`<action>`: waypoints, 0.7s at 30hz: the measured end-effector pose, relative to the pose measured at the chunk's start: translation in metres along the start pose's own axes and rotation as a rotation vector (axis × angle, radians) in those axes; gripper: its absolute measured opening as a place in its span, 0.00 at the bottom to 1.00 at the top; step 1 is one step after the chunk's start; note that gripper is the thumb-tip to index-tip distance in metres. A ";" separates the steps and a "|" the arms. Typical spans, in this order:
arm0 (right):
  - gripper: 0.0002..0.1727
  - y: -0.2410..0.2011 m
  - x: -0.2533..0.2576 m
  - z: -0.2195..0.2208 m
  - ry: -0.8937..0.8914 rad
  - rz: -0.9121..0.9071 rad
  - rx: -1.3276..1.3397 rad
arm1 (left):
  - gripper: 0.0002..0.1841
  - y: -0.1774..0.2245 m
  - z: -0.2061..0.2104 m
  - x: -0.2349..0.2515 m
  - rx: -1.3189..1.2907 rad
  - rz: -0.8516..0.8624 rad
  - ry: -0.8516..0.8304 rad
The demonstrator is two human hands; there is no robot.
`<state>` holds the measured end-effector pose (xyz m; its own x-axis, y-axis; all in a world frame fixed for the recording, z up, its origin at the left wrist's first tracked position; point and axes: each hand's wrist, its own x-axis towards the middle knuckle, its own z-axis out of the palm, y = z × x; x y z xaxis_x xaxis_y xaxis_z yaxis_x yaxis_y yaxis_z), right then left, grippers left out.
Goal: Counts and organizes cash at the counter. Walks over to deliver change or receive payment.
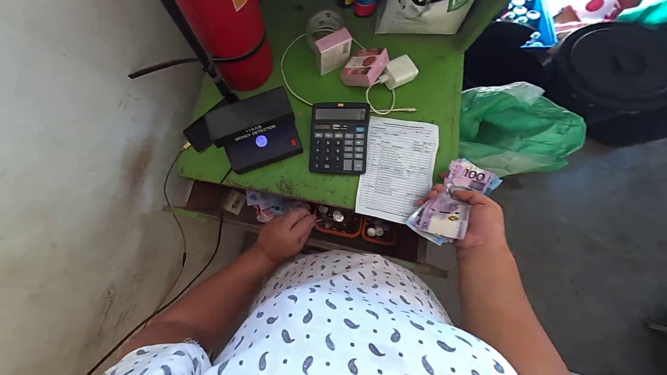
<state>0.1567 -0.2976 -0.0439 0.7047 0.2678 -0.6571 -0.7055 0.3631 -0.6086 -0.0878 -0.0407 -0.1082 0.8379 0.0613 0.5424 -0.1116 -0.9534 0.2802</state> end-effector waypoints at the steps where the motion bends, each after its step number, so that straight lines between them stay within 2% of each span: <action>1: 0.18 -0.004 0.000 0.003 0.021 0.015 0.010 | 0.09 -0.007 0.005 0.005 0.029 0.043 0.051; 3: 0.17 -0.012 0.002 0.005 0.020 0.053 0.036 | 0.10 -0.019 0.012 0.017 0.012 0.074 0.132; 5: 0.19 -0.019 0.004 0.009 -0.031 0.050 0.046 | 0.11 -0.028 0.013 0.030 -0.199 -0.079 0.164; 6: 0.20 -0.022 0.003 0.013 -0.068 0.044 0.050 | 0.12 -0.030 0.009 0.038 -0.406 -0.251 0.191; 9: 0.20 -0.028 -0.003 0.027 -0.249 0.033 0.066 | 0.13 -0.034 -0.012 0.081 -1.084 -0.926 0.405; 10: 0.21 -0.029 -0.005 0.030 -0.322 0.042 0.068 | 0.12 -0.037 -0.022 0.094 -1.232 -1.061 0.439; 11: 0.22 -0.028 -0.006 0.032 -0.390 0.054 0.060 | 0.09 -0.042 -0.029 0.102 -1.309 -1.122 0.435; 12: 0.22 -0.026 -0.007 0.034 -0.439 0.064 0.054 | 0.07 -0.046 -0.033 0.108 -1.289 -1.139 0.394; 13: 0.22 -0.024 -0.008 0.035 -0.467 0.082 0.053 | 0.09 -0.050 -0.034 0.110 -1.171 -1.126 0.325; 15: 0.22 -0.018 -0.009 0.036 -0.507 0.119 0.050 | 0.17 -0.054 -0.032 0.111 -0.744 -1.009 0.139; 17: 0.21 -0.013 -0.011 0.035 -0.521 0.151 0.053 | 0.21 -0.052 -0.032 0.113 -0.344 -0.863 -0.097; 21: 0.22 -0.013 -0.013 0.028 -0.554 0.165 0.029 | 0.27 -0.034 -0.017 0.114 0.187 -0.786 -0.425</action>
<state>0.1583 -0.2807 -0.0150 0.5257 0.7475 -0.4060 -0.8124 0.2996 -0.5003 0.0025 0.0039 -0.0421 0.7667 0.6344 -0.0983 0.6316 -0.7179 0.2929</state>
